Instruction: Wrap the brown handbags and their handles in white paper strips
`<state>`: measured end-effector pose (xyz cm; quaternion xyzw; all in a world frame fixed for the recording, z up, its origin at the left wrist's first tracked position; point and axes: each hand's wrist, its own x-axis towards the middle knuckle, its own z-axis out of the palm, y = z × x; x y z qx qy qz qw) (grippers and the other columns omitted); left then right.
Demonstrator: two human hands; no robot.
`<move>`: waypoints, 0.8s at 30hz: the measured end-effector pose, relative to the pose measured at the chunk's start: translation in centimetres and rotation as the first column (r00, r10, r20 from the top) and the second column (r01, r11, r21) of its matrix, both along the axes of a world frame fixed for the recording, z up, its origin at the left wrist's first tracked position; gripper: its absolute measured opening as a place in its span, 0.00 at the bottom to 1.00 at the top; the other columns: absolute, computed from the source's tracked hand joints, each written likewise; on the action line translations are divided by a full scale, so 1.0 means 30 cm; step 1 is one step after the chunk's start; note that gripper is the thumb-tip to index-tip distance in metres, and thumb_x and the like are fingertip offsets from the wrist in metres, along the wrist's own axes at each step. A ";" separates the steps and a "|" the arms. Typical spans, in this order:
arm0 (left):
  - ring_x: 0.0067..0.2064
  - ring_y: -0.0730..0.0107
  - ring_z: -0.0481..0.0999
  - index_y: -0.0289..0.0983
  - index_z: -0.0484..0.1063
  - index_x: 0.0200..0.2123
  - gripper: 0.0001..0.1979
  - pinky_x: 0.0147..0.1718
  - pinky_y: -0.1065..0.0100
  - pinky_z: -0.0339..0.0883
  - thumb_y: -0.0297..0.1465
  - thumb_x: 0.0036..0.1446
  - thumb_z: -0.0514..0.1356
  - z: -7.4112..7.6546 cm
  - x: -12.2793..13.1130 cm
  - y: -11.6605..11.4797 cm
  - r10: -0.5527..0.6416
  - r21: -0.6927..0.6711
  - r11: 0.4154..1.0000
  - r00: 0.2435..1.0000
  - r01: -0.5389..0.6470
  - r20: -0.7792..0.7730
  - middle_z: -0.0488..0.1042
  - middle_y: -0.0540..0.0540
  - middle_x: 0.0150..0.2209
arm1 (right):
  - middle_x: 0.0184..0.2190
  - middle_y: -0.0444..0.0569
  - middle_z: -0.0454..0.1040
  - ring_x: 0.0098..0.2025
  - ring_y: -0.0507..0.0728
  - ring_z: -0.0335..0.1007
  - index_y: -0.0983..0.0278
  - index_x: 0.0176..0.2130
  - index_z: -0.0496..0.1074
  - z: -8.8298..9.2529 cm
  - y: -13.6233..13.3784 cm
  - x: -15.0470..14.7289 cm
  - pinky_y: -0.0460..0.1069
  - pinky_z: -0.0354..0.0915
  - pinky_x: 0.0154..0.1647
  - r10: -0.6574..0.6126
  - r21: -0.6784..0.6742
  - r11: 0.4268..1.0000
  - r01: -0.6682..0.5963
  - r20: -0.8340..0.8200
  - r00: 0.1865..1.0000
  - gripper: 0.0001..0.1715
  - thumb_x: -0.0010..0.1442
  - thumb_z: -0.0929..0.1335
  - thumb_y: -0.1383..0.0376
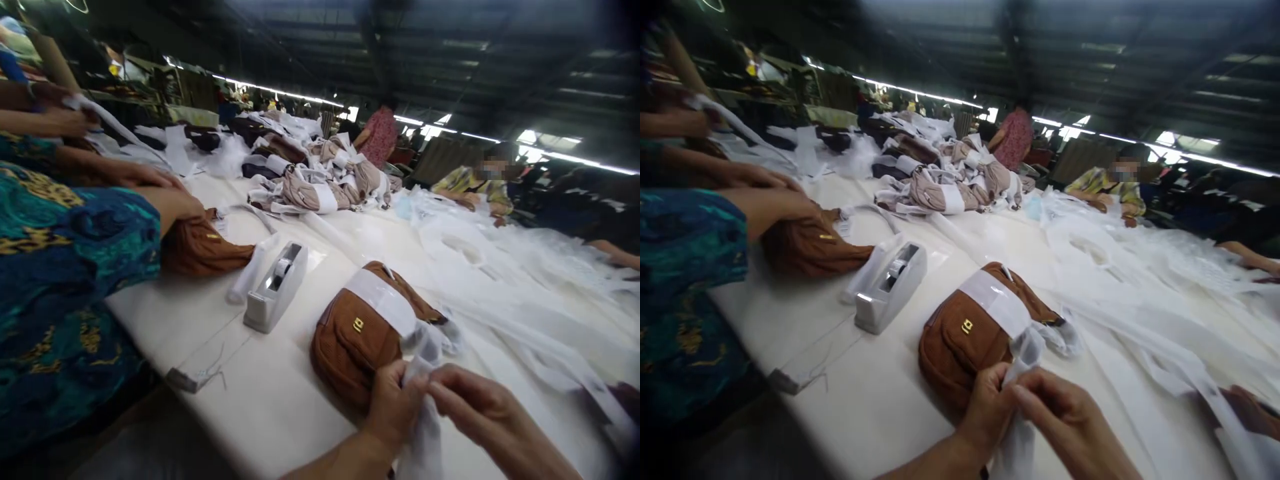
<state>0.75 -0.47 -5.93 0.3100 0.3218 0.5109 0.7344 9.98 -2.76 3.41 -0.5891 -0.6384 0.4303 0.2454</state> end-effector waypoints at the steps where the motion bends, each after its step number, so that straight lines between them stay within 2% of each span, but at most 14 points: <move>1: 0.24 0.79 0.59 0.30 0.67 0.26 0.21 0.22 0.75 0.53 0.45 0.47 0.62 -0.010 0.020 -0.008 0.018 0.029 0.999 1.000 -0.017 -0.016 0.62 0.53 0.21 | 0.22 0.44 0.62 0.26 0.50 0.56 0.64 0.26 0.68 -0.003 0.005 0.078 0.43 0.56 0.26 0.003 -0.025 1.000 -0.001 0.084 0.996 0.22 0.53 0.64 0.48; 3: 0.24 0.80 0.55 0.30 0.66 0.23 0.23 0.22 0.74 0.49 0.48 0.43 0.63 -0.022 0.034 -0.010 0.060 0.092 0.994 0.997 -0.055 -0.054 0.59 0.53 0.21 | 0.21 0.43 0.58 0.25 0.50 0.53 0.64 0.26 0.67 -0.018 0.020 0.178 0.43 0.54 0.24 0.032 -0.070 0.997 -0.018 0.200 0.979 0.24 0.52 0.64 0.46; 5: 0.24 0.79 0.55 0.31 0.66 0.23 0.23 0.22 0.74 0.49 0.48 0.44 0.62 -0.026 0.032 -0.005 0.073 0.111 0.992 0.994 -0.064 -0.077 0.60 0.52 0.22 | 0.22 0.42 0.58 0.26 0.50 0.52 0.64 0.26 0.67 -0.033 0.036 0.214 0.43 0.53 0.25 0.088 -0.108 0.992 -0.063 0.244 0.966 0.23 0.52 0.63 0.46; 11: 0.26 0.76 0.57 0.31 0.69 0.29 0.20 0.24 0.74 0.51 0.45 0.48 0.61 -0.041 0.040 -0.010 0.044 0.117 0.993 0.994 -0.032 -0.098 0.62 0.49 0.24 | 0.22 0.42 0.58 0.26 0.50 0.50 0.64 0.24 0.65 -0.057 0.075 0.197 0.44 0.51 0.24 0.171 -0.106 0.982 -0.154 0.182 0.968 0.20 0.54 0.64 0.50; 17: 0.27 0.75 0.57 0.32 0.69 0.29 0.17 0.24 0.75 0.52 0.43 0.50 0.60 -0.048 0.046 -0.014 0.046 0.138 0.990 0.986 -0.024 -0.158 0.62 0.49 0.25 | 0.18 0.41 0.53 0.23 0.49 0.45 0.64 0.20 0.63 -0.082 0.108 0.219 0.45 0.45 0.21 0.089 -0.043 0.996 -0.083 0.174 0.981 0.19 0.50 0.68 0.54; 22: 0.28 0.74 0.59 0.32 0.71 0.31 0.17 0.25 0.74 0.53 0.42 0.52 0.58 -0.037 0.036 -0.019 0.030 0.218 0.976 0.966 0.027 -0.256 0.63 0.49 0.25 | 0.18 0.39 0.49 0.22 0.48 0.43 0.64 0.18 0.58 -0.092 0.134 0.232 0.45 0.42 0.21 0.117 -0.093 0.990 -0.102 0.180 0.977 0.20 0.50 0.68 0.56; 24: 0.29 0.73 0.60 0.32 0.71 0.32 0.17 0.26 0.74 0.53 0.42 0.53 0.58 -0.036 0.030 -0.018 0.019 0.243 0.968 0.955 0.056 -0.296 0.64 0.49 0.26 | 0.17 0.39 0.48 0.22 0.48 0.42 0.64 0.17 0.56 -0.096 0.141 0.224 0.45 0.41 0.21 0.108 -0.074 0.993 -0.095 0.205 0.973 0.21 0.50 0.68 0.57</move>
